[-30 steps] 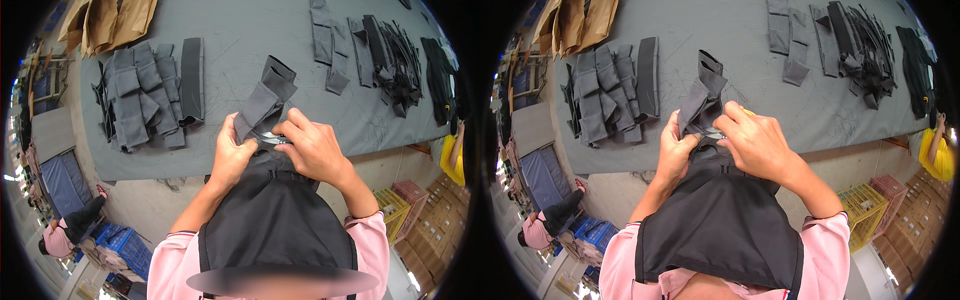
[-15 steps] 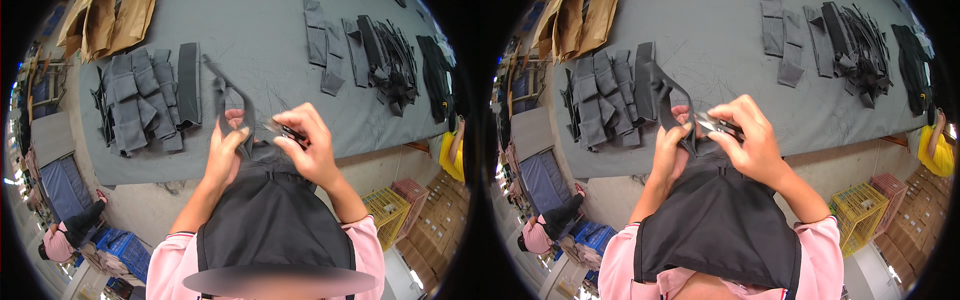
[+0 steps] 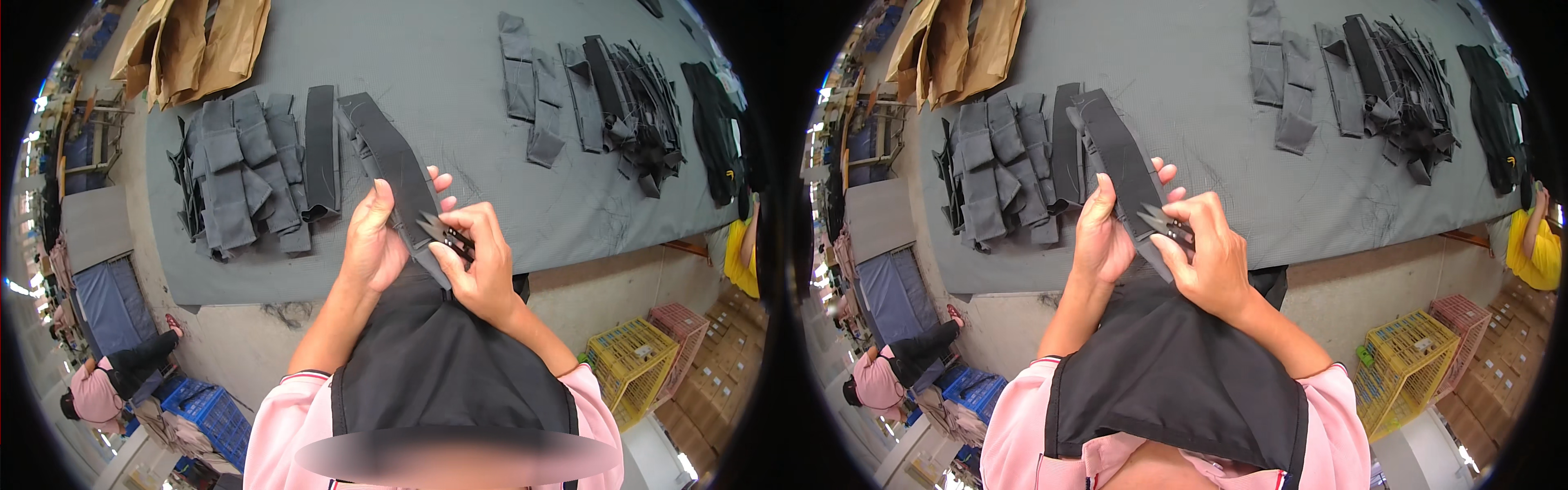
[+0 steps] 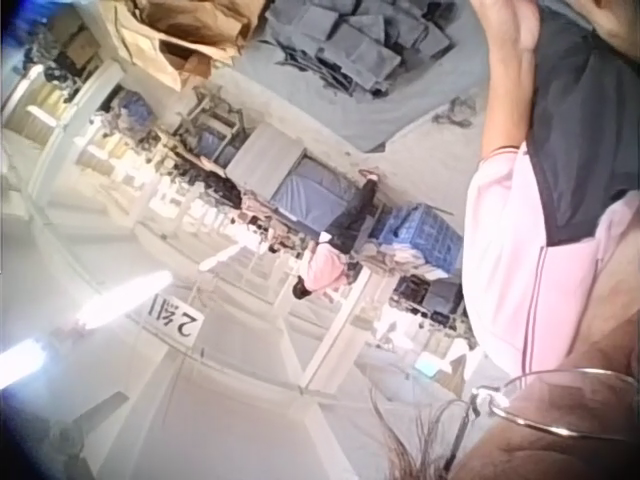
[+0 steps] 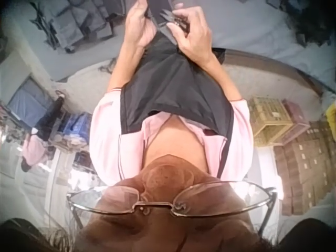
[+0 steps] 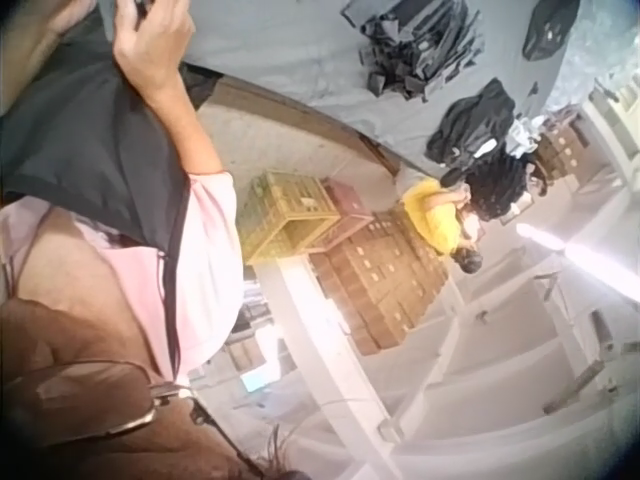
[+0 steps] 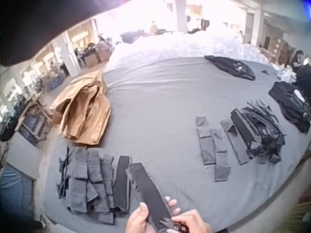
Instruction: Trimming loose threads from fabric pieces using a small snipping tool.
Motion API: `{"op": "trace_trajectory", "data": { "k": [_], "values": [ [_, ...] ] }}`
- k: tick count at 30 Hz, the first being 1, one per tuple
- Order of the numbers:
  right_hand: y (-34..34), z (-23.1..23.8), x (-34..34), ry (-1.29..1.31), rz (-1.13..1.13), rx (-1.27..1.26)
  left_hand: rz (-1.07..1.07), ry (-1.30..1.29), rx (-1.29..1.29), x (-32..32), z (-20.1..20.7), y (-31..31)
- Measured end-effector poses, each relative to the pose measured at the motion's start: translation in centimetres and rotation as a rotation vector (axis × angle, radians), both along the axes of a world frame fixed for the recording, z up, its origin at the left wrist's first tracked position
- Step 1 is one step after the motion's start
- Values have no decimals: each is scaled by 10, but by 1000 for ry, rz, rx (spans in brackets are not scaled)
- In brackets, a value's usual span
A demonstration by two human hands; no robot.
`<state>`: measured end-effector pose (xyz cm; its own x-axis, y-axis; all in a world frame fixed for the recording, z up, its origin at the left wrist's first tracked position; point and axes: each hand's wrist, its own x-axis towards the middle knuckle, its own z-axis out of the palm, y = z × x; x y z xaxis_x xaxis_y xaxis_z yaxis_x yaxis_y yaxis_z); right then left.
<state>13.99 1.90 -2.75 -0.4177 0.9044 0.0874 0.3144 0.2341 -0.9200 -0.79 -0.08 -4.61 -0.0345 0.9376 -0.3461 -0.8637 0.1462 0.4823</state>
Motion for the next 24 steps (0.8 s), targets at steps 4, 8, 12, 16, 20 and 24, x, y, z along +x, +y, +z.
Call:
{"op": "trace_trajectory", "data": {
  "k": [4, 8, 12, 16, 20, 24],
  "values": [
    [-2, 2, 8, -75, -31, 169, 42, -6, 58, -1, 1, 3],
    [-1, 2, 11, -95, 69, 347, 35, 5, 55, -3, 2, 3],
    [-2, 4, 10, -154, 125, 433, 33, 20, 70, -1, 3, 1],
    [-2, 1, 12, -197, 99, 577, 53, 38, 64, 0, 3, 1],
    [-3, 2, 12, -84, 17, 596, 70, 6, 60, 0, 6, 0],
    [1, 5, 12, -142, 117, 439, 65, 10, 86, -1, 6, -1]
  ]
}}
